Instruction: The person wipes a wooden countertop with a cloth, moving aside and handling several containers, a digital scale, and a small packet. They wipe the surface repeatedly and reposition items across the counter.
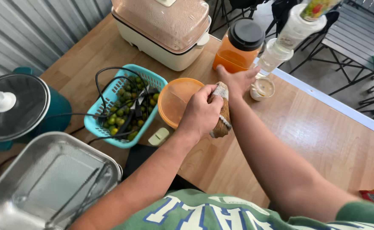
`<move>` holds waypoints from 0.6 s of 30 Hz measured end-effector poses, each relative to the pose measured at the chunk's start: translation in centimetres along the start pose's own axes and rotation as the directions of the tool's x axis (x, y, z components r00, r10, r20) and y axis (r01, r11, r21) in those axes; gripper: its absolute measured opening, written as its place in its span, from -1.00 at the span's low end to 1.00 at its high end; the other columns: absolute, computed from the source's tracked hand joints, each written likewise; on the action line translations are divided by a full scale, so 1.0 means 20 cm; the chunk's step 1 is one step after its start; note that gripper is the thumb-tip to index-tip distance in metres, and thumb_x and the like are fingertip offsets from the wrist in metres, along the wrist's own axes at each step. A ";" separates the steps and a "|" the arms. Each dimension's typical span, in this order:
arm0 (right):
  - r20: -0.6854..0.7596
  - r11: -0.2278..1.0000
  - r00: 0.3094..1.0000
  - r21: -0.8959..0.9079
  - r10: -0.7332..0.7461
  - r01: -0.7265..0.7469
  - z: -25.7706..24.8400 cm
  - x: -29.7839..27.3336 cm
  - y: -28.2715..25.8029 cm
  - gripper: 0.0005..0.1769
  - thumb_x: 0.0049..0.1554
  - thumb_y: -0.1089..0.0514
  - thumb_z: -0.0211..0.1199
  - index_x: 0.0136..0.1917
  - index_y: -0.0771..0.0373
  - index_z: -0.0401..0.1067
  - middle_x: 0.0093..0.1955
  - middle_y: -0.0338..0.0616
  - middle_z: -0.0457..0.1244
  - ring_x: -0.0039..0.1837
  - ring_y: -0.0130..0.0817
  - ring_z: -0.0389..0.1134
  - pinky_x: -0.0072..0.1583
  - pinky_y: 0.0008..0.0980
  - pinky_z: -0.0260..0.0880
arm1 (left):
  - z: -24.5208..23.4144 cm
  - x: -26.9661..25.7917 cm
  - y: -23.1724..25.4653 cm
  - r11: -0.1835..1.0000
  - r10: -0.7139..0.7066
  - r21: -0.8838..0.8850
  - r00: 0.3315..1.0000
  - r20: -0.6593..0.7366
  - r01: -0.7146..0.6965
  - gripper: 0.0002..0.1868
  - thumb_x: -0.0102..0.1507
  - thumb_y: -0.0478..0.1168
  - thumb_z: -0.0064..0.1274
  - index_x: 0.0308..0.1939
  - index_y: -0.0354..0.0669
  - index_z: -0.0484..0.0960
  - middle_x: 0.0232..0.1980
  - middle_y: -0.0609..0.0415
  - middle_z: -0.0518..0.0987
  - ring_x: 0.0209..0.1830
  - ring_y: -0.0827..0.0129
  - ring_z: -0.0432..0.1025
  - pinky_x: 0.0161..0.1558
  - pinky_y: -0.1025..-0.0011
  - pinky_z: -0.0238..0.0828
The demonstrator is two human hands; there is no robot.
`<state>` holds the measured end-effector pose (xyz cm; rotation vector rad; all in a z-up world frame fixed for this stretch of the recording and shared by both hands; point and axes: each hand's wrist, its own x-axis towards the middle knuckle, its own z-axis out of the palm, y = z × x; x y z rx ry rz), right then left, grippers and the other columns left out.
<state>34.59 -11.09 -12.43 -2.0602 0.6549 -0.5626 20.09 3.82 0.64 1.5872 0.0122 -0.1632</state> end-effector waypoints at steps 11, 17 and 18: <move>-0.350 0.869 0.834 -0.096 0.427 -0.486 0.37 0.22 -0.32 0.80 -0.42 -0.39 0.74 0.53 0.24 -0.58 0.59 0.36 -0.33 0.65 0.16 -0.30 0.56 -0.08 -0.16 | -0.31 0.17 -0.09 0.988 -0.131 -0.083 0.991 -0.023 0.128 -0.69 0.28 -0.21 -0.04 0.01 -0.28 0.66 -0.21 0.12 0.68 -0.28 0.54 0.49 -0.18 0.47 0.46; -0.184 0.835 0.866 -0.234 0.466 -0.499 0.24 0.18 -0.29 0.74 -0.34 -0.34 0.68 0.59 0.27 -0.55 0.60 0.26 -0.18 0.62 0.13 -0.13 0.56 -0.04 -0.07 | -0.37 0.21 -0.15 0.999 -0.032 -0.006 0.999 -0.028 0.032 -0.70 0.26 -0.22 -0.01 -0.01 -0.30 0.67 -0.19 0.10 0.72 -0.23 0.52 0.57 -0.12 0.47 0.51; -0.146 0.864 0.899 -0.248 0.413 -0.438 0.20 0.15 -0.26 0.72 -0.33 -0.33 0.68 0.60 0.27 -0.50 0.59 0.26 -0.15 0.62 0.13 -0.11 0.56 -0.06 -0.05 | -0.37 0.21 -0.15 0.998 -0.039 -0.041 0.999 -0.008 0.038 -0.71 0.27 -0.23 -0.01 -0.02 -0.31 0.67 -0.19 0.10 0.72 -0.23 0.51 0.56 -0.13 0.47 0.50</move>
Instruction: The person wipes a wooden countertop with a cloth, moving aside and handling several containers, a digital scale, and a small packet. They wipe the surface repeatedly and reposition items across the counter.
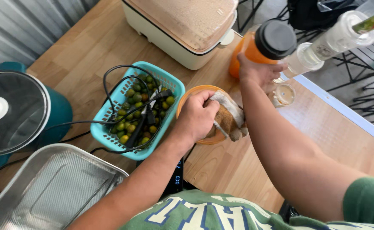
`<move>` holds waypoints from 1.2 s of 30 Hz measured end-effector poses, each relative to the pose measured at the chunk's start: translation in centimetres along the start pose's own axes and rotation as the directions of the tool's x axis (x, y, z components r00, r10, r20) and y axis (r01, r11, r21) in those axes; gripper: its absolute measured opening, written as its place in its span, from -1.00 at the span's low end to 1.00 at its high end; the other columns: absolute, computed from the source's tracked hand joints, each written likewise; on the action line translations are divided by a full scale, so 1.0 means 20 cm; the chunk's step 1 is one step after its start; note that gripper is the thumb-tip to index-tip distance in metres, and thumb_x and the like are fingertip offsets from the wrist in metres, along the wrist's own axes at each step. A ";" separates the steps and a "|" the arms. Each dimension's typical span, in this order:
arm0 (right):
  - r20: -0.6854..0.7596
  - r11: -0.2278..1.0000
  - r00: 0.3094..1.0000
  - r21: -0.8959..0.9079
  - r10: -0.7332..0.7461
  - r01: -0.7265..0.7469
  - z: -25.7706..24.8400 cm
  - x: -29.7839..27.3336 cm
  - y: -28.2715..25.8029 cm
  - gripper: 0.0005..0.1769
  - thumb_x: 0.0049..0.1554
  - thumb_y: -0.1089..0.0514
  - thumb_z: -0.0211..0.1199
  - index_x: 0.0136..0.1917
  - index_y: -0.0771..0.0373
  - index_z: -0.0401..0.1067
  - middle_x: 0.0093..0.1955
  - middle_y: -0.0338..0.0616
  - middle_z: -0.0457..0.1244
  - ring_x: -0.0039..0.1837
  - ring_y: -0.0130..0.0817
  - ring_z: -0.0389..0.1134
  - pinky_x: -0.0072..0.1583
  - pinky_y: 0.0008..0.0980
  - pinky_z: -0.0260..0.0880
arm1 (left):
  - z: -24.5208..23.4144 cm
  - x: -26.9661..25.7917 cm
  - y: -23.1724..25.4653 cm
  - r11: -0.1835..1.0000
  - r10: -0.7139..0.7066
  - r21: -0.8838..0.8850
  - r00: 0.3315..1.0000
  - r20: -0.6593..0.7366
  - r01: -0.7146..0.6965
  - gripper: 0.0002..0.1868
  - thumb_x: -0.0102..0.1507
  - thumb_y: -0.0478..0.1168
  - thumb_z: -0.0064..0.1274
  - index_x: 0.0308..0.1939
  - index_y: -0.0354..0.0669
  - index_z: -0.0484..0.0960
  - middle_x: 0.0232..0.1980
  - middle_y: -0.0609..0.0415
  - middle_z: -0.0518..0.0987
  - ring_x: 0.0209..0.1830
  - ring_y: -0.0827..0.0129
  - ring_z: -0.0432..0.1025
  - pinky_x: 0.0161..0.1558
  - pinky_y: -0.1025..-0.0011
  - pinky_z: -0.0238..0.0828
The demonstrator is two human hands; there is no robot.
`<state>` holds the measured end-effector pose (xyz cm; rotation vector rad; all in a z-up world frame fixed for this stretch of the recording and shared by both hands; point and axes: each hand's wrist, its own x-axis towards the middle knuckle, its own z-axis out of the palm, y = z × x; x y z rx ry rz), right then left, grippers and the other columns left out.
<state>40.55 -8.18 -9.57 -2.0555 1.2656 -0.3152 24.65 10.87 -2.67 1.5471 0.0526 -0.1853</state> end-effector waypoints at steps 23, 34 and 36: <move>0.404 0.847 0.750 0.152 -0.524 0.509 -1.37 -0.44 1.37 0.51 -0.42 0.05 0.73 0.53 0.30 -0.23 0.37 0.04 0.11 0.38 -0.14 0.22 0.35 -0.20 0.28 | 0.69 -0.59 0.33 0.888 0.280 0.207 0.841 0.462 -0.410 -0.54 0.35 -0.03 -0.03 0.16 -0.31 0.61 0.05 -0.10 0.69 0.07 0.33 0.61 0.11 0.40 0.50; 0.257 0.412 0.359 0.190 -0.897 0.891 -1.54 -0.37 1.80 0.48 -0.29 -0.09 0.74 0.60 0.16 -0.22 0.56 0.18 -0.03 0.60 0.13 -0.05 0.52 -0.06 0.03 | 1.25 -0.96 -0.19 0.172 0.418 0.689 0.685 0.597 -0.705 -0.37 0.28 0.05 -0.09 0.35 -0.23 0.46 0.49 -0.11 0.37 0.58 0.03 0.17 0.58 -0.03 -0.17; 0.243 0.389 0.347 0.151 -0.906 0.909 -1.54 -0.35 1.81 0.55 -0.29 -0.15 0.75 0.61 0.19 -0.28 0.59 0.23 -0.08 0.61 0.19 -0.09 0.53 -0.05 0.00 | 1.17 -1.05 -0.22 0.112 0.481 0.691 0.647 0.592 -0.715 -0.35 0.34 0.01 -0.13 0.45 -0.24 0.40 0.54 -0.10 0.36 0.61 0.07 0.18 0.61 -0.02 -0.16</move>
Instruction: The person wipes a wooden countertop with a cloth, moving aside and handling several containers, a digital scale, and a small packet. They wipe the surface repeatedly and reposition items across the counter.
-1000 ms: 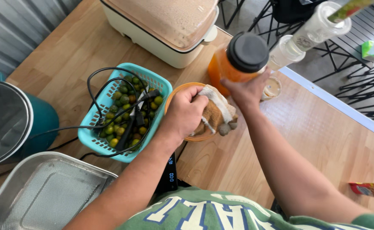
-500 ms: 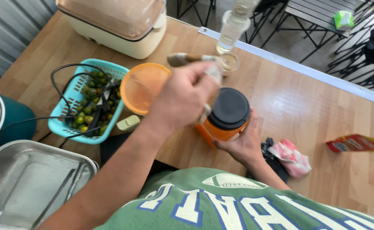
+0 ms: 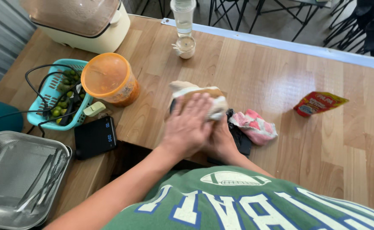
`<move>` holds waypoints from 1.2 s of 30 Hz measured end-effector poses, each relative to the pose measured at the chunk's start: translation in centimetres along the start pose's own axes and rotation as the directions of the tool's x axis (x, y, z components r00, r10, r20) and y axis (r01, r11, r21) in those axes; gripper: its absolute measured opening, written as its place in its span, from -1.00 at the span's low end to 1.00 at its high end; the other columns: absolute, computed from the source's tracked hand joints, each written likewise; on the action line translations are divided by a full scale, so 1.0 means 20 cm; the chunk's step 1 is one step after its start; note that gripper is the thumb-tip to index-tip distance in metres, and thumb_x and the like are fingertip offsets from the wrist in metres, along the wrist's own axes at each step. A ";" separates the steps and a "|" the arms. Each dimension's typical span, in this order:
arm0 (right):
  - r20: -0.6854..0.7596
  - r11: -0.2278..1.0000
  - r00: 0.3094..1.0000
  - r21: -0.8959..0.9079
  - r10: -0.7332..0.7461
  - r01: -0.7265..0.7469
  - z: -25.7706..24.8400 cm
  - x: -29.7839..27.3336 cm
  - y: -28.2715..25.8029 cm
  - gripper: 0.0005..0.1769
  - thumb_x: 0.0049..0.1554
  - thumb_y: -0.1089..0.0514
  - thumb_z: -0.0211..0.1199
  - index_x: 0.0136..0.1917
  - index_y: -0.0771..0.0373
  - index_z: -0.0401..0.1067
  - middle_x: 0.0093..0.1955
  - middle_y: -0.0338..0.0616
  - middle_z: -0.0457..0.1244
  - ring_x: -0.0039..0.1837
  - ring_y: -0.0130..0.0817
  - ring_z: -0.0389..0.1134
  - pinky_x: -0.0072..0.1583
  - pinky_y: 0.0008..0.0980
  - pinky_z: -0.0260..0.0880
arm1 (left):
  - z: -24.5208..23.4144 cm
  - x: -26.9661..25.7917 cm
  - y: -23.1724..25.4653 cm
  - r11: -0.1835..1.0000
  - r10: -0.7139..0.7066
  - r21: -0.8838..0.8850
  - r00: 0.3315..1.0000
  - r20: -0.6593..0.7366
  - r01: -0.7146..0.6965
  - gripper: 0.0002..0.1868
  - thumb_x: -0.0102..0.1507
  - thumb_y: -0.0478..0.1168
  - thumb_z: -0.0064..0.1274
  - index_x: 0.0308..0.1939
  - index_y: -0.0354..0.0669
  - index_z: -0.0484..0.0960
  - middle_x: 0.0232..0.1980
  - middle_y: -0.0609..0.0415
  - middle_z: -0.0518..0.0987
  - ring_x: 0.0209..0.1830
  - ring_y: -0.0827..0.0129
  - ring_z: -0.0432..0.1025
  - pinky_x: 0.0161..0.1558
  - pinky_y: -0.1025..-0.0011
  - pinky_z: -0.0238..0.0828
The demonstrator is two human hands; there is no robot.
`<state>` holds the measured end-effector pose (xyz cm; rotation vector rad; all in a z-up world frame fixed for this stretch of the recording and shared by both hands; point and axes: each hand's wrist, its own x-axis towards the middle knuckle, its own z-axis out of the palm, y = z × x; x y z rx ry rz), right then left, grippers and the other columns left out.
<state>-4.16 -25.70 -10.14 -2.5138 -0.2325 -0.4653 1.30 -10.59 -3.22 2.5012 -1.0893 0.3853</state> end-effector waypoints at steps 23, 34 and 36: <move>0.034 0.869 0.980 0.456 0.196 -0.189 0.34 -0.16 0.26 -0.15 0.13 -0.03 0.39 0.57 0.23 0.15 0.58 0.14 0.12 0.63 0.02 0.09 0.56 -0.14 0.05 | 0.05 0.12 0.15 0.784 0.301 0.458 0.902 0.309 -0.418 -0.40 0.25 -0.01 -0.22 0.25 -0.31 0.53 0.31 -0.15 0.50 0.47 0.06 0.24 0.51 0.09 -0.15; 0.208 0.836 0.916 0.376 0.343 -0.398 0.11 -0.08 0.08 0.65 -0.30 -0.16 0.64 0.61 0.34 -0.51 0.59 0.24 -0.23 0.61 0.04 -0.04 0.51 -0.21 0.05 | -0.39 -0.28 -0.20 0.959 -0.261 0.248 0.780 0.568 0.140 -0.61 0.40 0.09 -0.13 -0.20 -0.04 0.72 -0.12 0.10 0.67 0.10 0.31 0.56 0.69 0.33 0.11; 0.216 0.821 0.893 0.352 0.395 -0.449 0.06 -0.03 0.00 0.76 -0.37 -0.19 0.69 0.59 0.36 -0.58 0.58 0.22 -0.26 0.61 0.11 -0.11 0.51 -0.19 0.02 | -0.43 -0.26 -0.32 0.719 -0.635 -0.067 0.693 0.342 0.692 -0.57 0.35 0.10 -0.10 -0.05 -0.07 0.76 -0.15 -0.05 0.65 -0.10 0.00 0.54 0.00 0.03 0.48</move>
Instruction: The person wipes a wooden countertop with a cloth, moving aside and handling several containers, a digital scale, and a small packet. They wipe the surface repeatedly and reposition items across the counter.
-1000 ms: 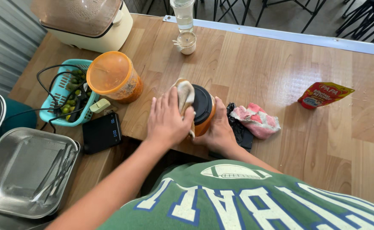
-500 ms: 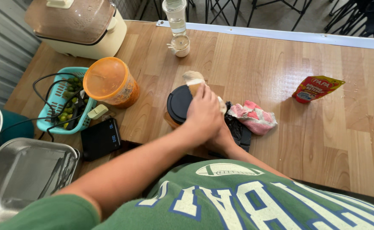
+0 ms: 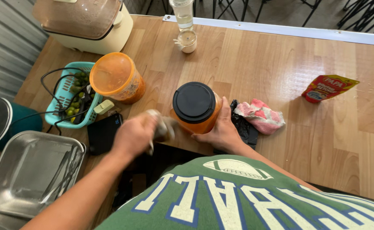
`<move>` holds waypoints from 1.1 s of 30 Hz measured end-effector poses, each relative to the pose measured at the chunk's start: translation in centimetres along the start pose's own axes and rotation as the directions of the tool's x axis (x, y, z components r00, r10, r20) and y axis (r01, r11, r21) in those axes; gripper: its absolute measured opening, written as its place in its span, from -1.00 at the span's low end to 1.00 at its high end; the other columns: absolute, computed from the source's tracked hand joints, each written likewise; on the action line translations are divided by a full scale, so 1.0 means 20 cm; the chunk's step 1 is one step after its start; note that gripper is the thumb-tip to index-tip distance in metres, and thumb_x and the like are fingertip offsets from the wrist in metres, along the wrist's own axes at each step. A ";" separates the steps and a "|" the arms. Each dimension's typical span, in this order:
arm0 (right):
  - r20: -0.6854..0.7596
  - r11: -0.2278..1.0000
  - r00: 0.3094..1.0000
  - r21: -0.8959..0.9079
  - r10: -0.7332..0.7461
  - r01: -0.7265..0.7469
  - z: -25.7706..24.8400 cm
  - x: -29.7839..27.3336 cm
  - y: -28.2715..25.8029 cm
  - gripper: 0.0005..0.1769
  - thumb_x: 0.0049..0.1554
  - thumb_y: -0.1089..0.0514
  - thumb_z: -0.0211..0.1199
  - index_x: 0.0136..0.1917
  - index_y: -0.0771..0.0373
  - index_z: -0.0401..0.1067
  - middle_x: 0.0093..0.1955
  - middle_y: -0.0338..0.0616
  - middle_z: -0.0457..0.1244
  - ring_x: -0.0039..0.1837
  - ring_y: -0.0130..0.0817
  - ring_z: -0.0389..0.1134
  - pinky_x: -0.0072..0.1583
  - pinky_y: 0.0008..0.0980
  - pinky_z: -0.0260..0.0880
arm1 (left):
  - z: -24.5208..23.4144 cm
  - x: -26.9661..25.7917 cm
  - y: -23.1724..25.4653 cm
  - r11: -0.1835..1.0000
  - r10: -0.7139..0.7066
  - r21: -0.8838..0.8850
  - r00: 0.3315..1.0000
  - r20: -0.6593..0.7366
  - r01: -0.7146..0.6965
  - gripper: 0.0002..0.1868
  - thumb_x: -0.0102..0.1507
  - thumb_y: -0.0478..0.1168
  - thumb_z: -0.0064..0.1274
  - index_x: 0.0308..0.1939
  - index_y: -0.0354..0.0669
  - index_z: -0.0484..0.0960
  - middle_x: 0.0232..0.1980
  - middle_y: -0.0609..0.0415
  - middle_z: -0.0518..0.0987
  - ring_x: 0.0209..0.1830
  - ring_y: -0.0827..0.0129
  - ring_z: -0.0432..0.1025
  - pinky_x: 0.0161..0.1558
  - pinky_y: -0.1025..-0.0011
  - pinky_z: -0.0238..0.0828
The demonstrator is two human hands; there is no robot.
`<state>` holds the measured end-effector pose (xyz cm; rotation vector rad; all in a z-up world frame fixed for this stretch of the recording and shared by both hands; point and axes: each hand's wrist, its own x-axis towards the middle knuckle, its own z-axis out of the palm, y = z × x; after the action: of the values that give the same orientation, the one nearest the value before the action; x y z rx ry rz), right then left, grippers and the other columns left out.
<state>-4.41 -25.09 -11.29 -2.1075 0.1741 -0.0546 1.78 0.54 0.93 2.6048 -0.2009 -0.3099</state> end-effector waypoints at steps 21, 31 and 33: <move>-0.153 0.905 0.988 -0.417 0.028 -0.090 -0.08 0.04 -0.50 0.50 -0.40 -0.27 0.73 0.53 0.34 -0.05 0.46 0.21 0.05 0.51 0.11 0.08 0.47 -0.06 0.09 | 0.54 0.99 0.20 0.699 0.508 -0.701 0.590 0.627 0.142 -0.48 0.33 0.10 -0.01 0.20 -0.15 0.67 0.03 0.06 0.71 -0.17 0.49 0.60 -0.18 0.49 0.59; -0.036 0.770 0.989 -0.624 0.140 -0.132 -0.09 0.26 -0.78 0.22 -0.37 -0.26 0.52 0.50 0.09 0.20 0.31 0.18 0.17 0.35 0.11 0.24 0.30 -0.04 0.30 | 0.62 0.67 -0.15 0.035 0.600 -0.876 0.691 0.404 0.481 -0.41 0.46 0.03 -0.40 0.50 -0.16 0.26 0.45 -0.09 0.42 0.38 0.23 0.41 0.34 0.30 0.40; -0.127 0.774 0.975 -0.594 0.182 -0.222 -0.10 0.26 -0.79 0.14 -0.35 -0.27 0.51 0.45 0.10 0.28 0.25 0.16 0.23 0.33 0.07 0.27 0.30 -0.06 0.32 | 0.60 0.58 -0.16 -0.092 0.574 -0.904 0.764 0.295 0.418 -0.40 0.53 0.02 -0.36 0.52 -0.32 0.30 0.53 -0.22 0.34 0.49 0.14 0.30 0.45 0.25 0.24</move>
<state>2.05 -19.52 3.01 -2.7192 0.5152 0.0776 10.21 -4.61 -12.84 0.6983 -0.2300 -0.9042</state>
